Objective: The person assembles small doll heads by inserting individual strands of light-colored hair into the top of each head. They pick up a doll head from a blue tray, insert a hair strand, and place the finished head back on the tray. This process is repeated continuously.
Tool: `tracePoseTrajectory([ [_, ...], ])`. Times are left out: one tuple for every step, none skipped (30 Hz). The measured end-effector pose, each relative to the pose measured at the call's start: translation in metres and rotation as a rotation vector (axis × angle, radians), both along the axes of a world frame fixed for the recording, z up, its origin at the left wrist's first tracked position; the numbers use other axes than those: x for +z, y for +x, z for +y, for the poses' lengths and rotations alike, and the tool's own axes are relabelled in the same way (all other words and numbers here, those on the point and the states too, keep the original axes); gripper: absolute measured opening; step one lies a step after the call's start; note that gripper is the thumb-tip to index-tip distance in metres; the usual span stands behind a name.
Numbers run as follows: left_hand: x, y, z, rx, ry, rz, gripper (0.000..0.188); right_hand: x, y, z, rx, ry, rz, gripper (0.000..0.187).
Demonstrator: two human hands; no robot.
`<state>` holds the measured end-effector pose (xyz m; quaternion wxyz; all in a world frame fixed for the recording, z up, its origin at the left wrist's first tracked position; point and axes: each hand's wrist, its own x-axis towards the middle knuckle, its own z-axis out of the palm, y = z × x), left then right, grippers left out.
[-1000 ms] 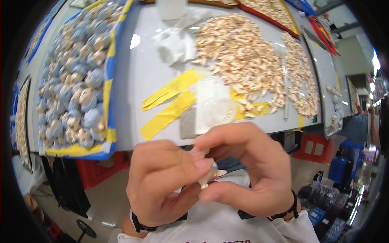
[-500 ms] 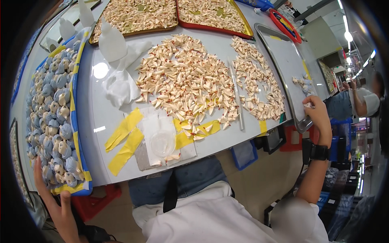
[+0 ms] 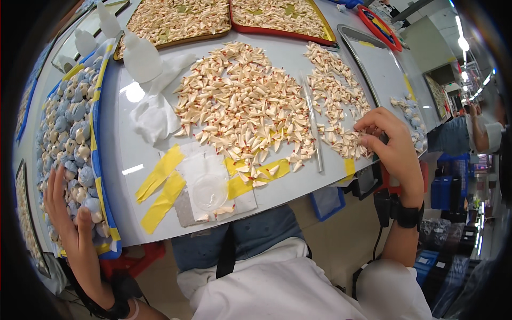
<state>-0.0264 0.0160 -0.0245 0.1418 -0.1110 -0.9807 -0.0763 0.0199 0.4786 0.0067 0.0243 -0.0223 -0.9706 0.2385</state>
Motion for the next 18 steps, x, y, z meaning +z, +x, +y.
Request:
tracePoseTrajectory([
  [0.0,-0.003,0.003,0.005,-0.034,0.012,0.059,-0.001,-0.001,-0.002,-0.023,-0.019,-0.007,0.015],
  [0.001,-0.004,0.007,0.008,-0.067,0.027,0.057,-0.001,-0.001,-0.003,-0.05,-0.037,-0.011,0.013],
  [0.002,-0.004,0.008,0.012,-0.082,0.028,0.057,-0.003,-0.002,-0.003,-0.051,-0.039,0.012,0.013],
  [0.003,-0.003,0.009,0.016,-0.097,0.03,0.056,-0.006,-0.003,-0.002,-0.052,-0.042,0.035,0.012],
  [0.004,-0.003,0.009,0.021,-0.112,0.033,0.056,-0.008,-0.004,-0.001,-0.053,-0.044,0.06,0.011],
  [0.003,-0.002,0.008,0.018,-0.122,0.05,0.052,-0.009,-0.004,0.0,-0.043,-0.042,0.068,0.011],
  [0.002,-0.003,0.005,0.016,-0.132,0.067,0.048,-0.01,-0.005,0.001,-0.033,-0.04,0.075,0.01],
  [0.001,-0.003,0.003,0.014,-0.142,0.082,0.044,-0.01,-0.005,0.002,-0.023,-0.039,0.082,0.01],
  [0.002,-0.004,0.0,0.032,-0.006,0.045,0.043,-0.01,-0.005,0.003,-0.024,-0.034,0.069,0.01],
  [0.004,-0.007,-0.003,0.049,0.131,0.009,0.042,-0.01,-0.005,0.004,-0.027,-0.03,0.056,0.009],
  [0.005,-0.008,-0.005,0.063,0.268,-0.027,0.042,-0.009,-0.006,0.004,-0.032,-0.024,0.044,0.009],
  [0.004,-0.007,-0.004,0.083,0.315,-0.013,0.04,-0.009,-0.006,0.003,-0.032,-0.026,0.045,0.009],
  [0.001,-0.005,-0.003,0.103,0.361,0.0,0.038,-0.009,-0.007,0.002,-0.032,-0.028,0.047,0.009],
  [0.0,-0.004,-0.002,0.122,0.408,0.014,0.036,-0.008,-0.007,0.001,-0.033,-0.029,0.048,0.009],
  [0.0,-0.003,-0.001,0.124,0.427,0.02,0.035,-0.008,-0.006,0.001,-0.032,-0.023,0.055,0.009],
  [0.0,-0.002,0.001,0.125,0.446,0.025,0.034,-0.009,-0.006,0.002,-0.03,-0.017,0.062,0.009],
  [0.001,-0.001,0.002,0.13,0.464,0.032,0.033,-0.01,-0.006,0.001,-0.025,-0.011,0.068,0.009],
  [0.001,0.0,0.005,0.131,0.444,0.053,0.031,-0.01,-0.006,0.001,-0.026,0.023,0.097,0.009],
])
